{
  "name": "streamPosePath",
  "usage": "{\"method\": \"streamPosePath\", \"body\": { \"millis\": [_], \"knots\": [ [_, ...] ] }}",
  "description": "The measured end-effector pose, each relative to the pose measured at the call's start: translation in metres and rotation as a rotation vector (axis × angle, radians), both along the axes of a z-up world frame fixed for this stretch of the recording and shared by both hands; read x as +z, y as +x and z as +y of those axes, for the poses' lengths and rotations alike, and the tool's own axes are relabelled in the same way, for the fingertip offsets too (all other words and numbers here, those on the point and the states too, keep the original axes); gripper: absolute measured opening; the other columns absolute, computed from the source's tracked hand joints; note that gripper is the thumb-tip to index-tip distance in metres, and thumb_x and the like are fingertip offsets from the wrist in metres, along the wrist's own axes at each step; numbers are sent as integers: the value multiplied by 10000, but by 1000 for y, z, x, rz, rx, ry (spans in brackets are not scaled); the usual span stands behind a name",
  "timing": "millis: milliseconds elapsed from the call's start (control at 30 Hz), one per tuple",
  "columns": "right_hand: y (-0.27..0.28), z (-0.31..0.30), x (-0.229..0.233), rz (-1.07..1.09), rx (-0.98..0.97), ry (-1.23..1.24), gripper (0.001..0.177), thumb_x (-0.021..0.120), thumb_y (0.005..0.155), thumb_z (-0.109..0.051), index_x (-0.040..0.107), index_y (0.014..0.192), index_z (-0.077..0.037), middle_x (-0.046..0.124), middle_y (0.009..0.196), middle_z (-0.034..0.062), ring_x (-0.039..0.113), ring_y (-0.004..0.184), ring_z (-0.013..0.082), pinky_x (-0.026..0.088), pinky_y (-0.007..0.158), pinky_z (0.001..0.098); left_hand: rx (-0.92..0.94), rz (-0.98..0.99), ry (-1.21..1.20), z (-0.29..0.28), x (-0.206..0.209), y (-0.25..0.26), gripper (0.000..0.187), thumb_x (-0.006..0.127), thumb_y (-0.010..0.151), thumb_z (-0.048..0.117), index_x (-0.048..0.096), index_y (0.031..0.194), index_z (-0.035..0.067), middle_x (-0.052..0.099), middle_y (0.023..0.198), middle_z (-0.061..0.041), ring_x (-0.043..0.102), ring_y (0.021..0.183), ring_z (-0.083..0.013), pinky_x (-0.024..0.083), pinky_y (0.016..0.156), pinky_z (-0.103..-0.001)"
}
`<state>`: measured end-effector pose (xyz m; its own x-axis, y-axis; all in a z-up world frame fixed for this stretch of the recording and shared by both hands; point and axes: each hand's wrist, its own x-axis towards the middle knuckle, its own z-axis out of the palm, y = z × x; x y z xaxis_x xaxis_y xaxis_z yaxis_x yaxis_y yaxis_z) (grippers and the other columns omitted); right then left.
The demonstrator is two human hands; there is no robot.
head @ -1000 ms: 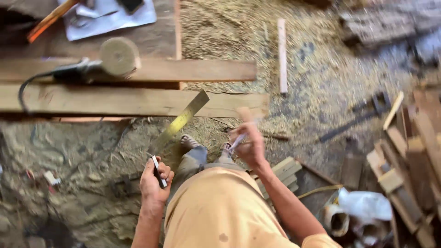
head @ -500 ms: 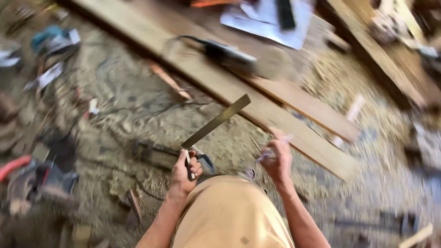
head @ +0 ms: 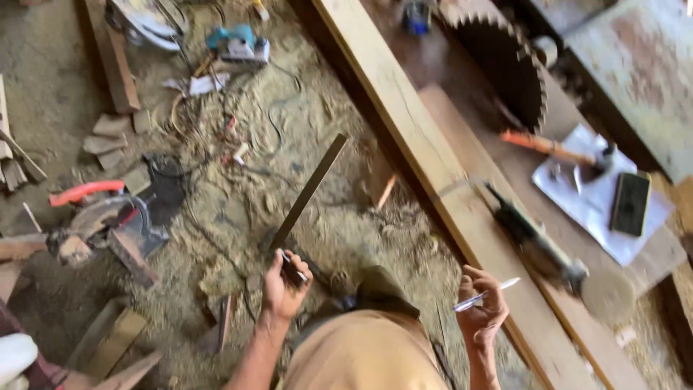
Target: Measuring, marking, and sanding wood pieces using manual and power tools
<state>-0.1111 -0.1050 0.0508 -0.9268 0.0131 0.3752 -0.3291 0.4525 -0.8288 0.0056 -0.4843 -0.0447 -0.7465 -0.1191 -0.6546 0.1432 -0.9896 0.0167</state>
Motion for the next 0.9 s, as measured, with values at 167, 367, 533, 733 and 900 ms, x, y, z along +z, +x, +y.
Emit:
{"method": "streamPosePath", "body": {
  "millis": [167, 367, 533, 733, 900],
  "knots": [
    [-101, -57, 14, 41, 94, 62, 127, 652, 979, -99, 545, 909, -103, 742, 1087, 165, 738, 1026, 284, 596, 883, 381, -13, 96, -223, -26, 42, -61, 240, 664, 980, 367, 649, 1088, 153, 667, 1066, -51, 619, 917, -218, 561, 768, -390],
    [-236, -147, 12, -111, 137, 147, 422, 804, 858, -179, 619, 1234, -126, 709, 1291, 116, 693, 1173, 244, 544, 963, 365, 54, 180, -327, -86, 73, -133, 230, 693, 968, 303, 624, 1115, 140, 589, 982, -12, 531, 840, -160, 464, 727, -307],
    [-337, -218, -14, -267, 230, 523, 1016, 865, 744, -454, 343, 1500, -20, 413, 1551, 289, 395, 1440, 444, 252, 1207, 642, 254, 208, -360, -135, 94, -162, 230, 740, 959, 195, 684, 1154, 86, 694, 1055, -93, 620, 917, -232, 598, 785, -372],
    [-373, -235, -50, -379, 191, 792, 1310, 894, 607, -586, 197, 1585, -63, 428, 1565, 227, 470, 1391, 396, 336, 1153, 626, 371, 126, -286, -178, 50, -164, 230, 703, 974, 240, 642, 1162, 125, 656, 1040, -92, 620, 915, -267, 639, 762, -424],
    [-373, -242, -34, -516, 141, 728, 936, 839, 666, -442, 373, 1424, -151, 614, 1061, 109, 691, 878, 285, 641, 724, 472, 308, 1, -269, -232, -5, -189, 276, 666, 1001, 326, 681, 1224, 163, 737, 1095, -101, 713, 972, -333, 646, 770, -523]
  ]
}}
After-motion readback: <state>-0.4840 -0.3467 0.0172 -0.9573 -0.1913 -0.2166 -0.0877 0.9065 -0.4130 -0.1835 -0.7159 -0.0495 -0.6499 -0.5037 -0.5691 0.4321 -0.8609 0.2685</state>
